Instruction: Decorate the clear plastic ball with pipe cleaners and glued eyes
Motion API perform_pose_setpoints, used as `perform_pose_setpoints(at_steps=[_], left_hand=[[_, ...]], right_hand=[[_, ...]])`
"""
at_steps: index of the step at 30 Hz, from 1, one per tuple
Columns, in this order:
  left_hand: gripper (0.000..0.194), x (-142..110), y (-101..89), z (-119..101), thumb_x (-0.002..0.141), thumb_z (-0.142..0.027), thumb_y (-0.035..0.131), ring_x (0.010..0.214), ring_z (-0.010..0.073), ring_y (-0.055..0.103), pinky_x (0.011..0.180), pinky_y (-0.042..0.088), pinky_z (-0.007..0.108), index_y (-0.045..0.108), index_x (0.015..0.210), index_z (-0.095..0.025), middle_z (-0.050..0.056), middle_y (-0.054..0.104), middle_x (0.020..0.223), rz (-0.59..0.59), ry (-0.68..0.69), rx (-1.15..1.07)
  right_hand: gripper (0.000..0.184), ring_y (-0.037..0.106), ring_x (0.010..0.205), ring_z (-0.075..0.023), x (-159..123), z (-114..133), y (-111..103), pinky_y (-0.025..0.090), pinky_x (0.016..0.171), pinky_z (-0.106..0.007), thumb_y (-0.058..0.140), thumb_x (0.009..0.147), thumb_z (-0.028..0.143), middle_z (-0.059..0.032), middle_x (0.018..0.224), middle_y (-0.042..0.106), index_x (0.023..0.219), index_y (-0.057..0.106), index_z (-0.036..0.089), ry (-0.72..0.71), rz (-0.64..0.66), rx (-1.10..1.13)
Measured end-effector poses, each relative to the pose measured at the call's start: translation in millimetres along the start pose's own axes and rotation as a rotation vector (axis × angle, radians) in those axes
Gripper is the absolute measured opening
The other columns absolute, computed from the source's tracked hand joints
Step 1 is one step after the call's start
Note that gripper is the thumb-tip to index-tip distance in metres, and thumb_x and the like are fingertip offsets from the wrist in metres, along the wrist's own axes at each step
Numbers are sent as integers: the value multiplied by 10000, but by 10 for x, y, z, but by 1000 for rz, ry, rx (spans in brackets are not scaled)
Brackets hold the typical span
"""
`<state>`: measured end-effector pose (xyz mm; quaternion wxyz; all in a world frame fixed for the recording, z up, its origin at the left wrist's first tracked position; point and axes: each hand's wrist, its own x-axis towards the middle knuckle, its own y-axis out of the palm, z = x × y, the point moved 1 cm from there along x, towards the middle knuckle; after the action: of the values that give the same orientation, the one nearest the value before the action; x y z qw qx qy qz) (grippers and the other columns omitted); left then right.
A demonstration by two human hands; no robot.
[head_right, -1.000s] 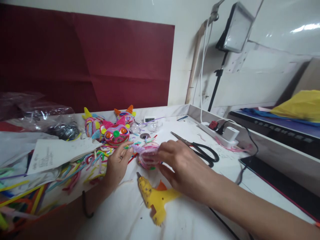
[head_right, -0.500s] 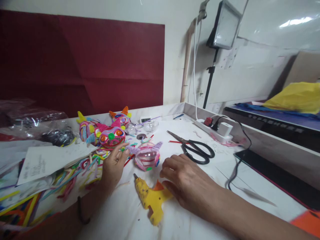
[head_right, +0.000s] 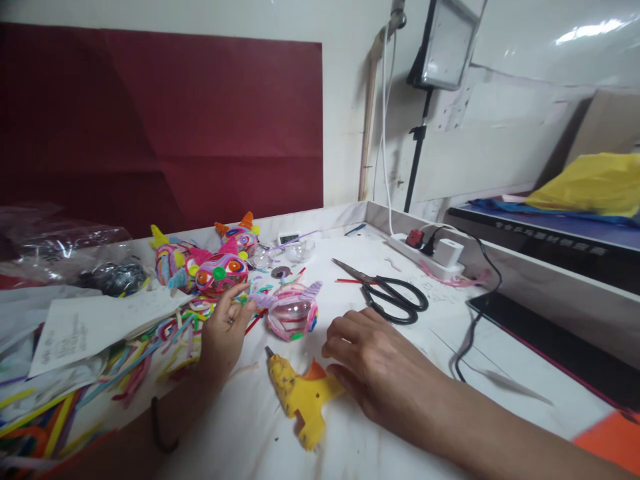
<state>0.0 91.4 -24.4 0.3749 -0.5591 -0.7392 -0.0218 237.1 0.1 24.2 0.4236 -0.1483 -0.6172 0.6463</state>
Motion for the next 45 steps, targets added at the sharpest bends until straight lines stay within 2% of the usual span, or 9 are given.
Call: perform_pose_setpoints(at_steps=[7, 28, 35, 45], left_hand=[[375, 5, -1, 7, 855, -395, 529, 450, 100, 285, 472, 255, 224, 630, 1100, -130, -106, 265, 497, 0, -15, 7], [308, 10, 4, 3, 853, -361, 527, 457, 94, 318, 469, 273, 215, 705, 957, -132, -87, 288, 507, -24, 80, 35], [307, 16, 4, -18, 852, -374, 514, 461, 97, 307, 474, 272, 218, 699, 967, -157, -88, 273, 504, -8, 49, 52], [369, 3, -7, -6, 859, -411, 525, 467, 97, 281, 487, 277, 221, 653, 1078, -141, -101, 247, 521, 2, 29, 11]], right_hand=[[210, 559, 832, -207, 1, 4, 5, 406, 731, -357, 448, 915, 154, -84, 920, 635, 938, 652, 192, -11, -1, 1], [201, 566, 841, -204, -24, -17, 57, 405, 748, -376, 451, 917, 155, -67, 913, 634, 911, 646, 203, -10, -1, 18], [199, 573, 846, -210, -24, -19, 62, 408, 753, -383, 456, 913, 145, -75, 916, 637, 922, 649, 196, -19, 21, 10], [192, 569, 851, -204, -38, -15, 35, 409, 757, -364, 465, 918, 154, -77, 930, 634, 918, 652, 198, -1, 30, -7]])
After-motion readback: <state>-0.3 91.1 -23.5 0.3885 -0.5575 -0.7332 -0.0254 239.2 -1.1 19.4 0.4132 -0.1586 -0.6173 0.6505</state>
